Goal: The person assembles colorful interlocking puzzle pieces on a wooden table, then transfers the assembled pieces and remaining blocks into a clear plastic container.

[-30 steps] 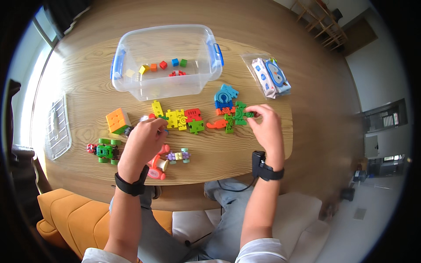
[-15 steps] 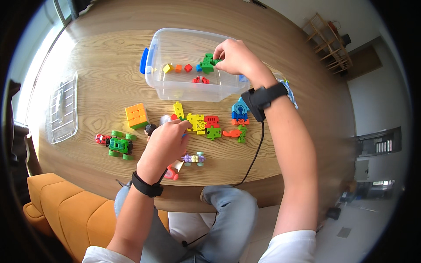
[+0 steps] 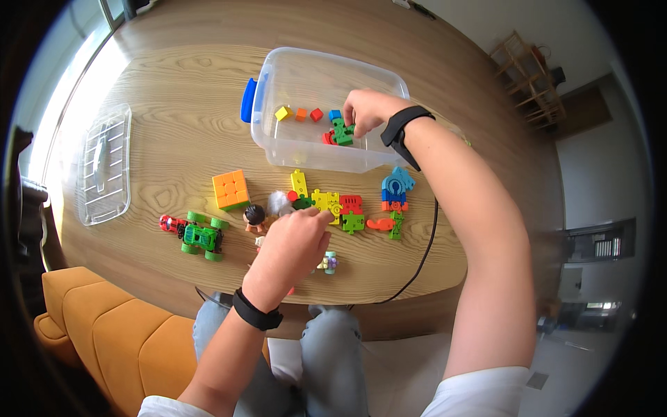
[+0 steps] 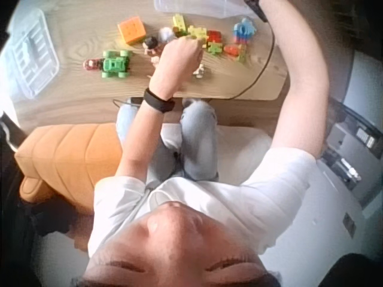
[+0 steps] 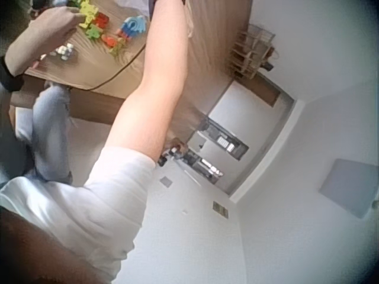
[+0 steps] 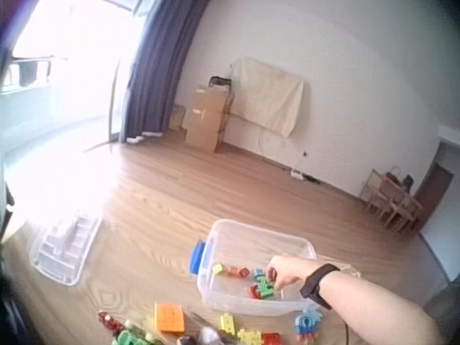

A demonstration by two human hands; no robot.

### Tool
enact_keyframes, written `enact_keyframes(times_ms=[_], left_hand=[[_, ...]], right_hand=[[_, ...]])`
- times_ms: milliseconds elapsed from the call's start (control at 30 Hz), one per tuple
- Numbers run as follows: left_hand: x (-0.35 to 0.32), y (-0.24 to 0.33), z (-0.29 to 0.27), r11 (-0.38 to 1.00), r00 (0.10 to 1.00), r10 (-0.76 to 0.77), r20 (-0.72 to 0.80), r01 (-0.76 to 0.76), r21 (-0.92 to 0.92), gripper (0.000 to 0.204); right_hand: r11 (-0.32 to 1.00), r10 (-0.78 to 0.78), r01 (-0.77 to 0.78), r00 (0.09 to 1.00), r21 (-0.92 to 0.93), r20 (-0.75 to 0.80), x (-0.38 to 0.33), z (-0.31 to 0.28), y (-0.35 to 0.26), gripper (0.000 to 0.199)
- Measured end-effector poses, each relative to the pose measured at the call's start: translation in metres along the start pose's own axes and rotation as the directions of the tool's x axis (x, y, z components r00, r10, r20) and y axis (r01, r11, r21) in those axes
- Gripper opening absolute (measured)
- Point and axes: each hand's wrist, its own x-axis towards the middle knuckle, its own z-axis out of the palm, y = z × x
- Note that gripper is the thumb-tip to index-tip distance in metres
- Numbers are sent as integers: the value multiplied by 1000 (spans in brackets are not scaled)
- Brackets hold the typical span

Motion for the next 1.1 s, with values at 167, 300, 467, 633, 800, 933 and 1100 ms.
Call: enact_keyframes(times_ms=[167, 300, 467, 633, 800, 933, 1100], left_hand=[[4, 1, 2, 1000, 1000, 7, 18, -7, -10, 12], [5, 2, 0, 1000, 1000, 10, 0, -10, 1, 12], [5, 1, -3, 1000, 1000, -6, 3, 6, 19, 11], [6, 0, -2, 1000, 1000, -12, 3, 12, -9, 8], [6, 0, -4, 1000, 1000, -8, -23, 8, -24, 9], [5, -1, -4, 1000, 1000, -24, -5, 24, -6, 10], [4, -6, -8, 999, 999, -47, 13, 46, 28, 15]], right_hand=[[998, -3, 6, 999, -59, 47, 18, 10, 7, 39], [997, 33, -27, 997, -66, 77, 27, 14, 7, 41], [999, -15, 19, 997, -41, 74, 26, 12, 0, 45], [999, 42, -42, 990, 0, 136, 18, 13, 8, 50], [990, 36, -44, 997, 135, 61, -17, -1, 8, 49], [951, -64, 155, 945, 266, -320, -87, -20, -6, 41], [932, 141, 147, 693, 330, -707, -211, 5, -33, 29]])
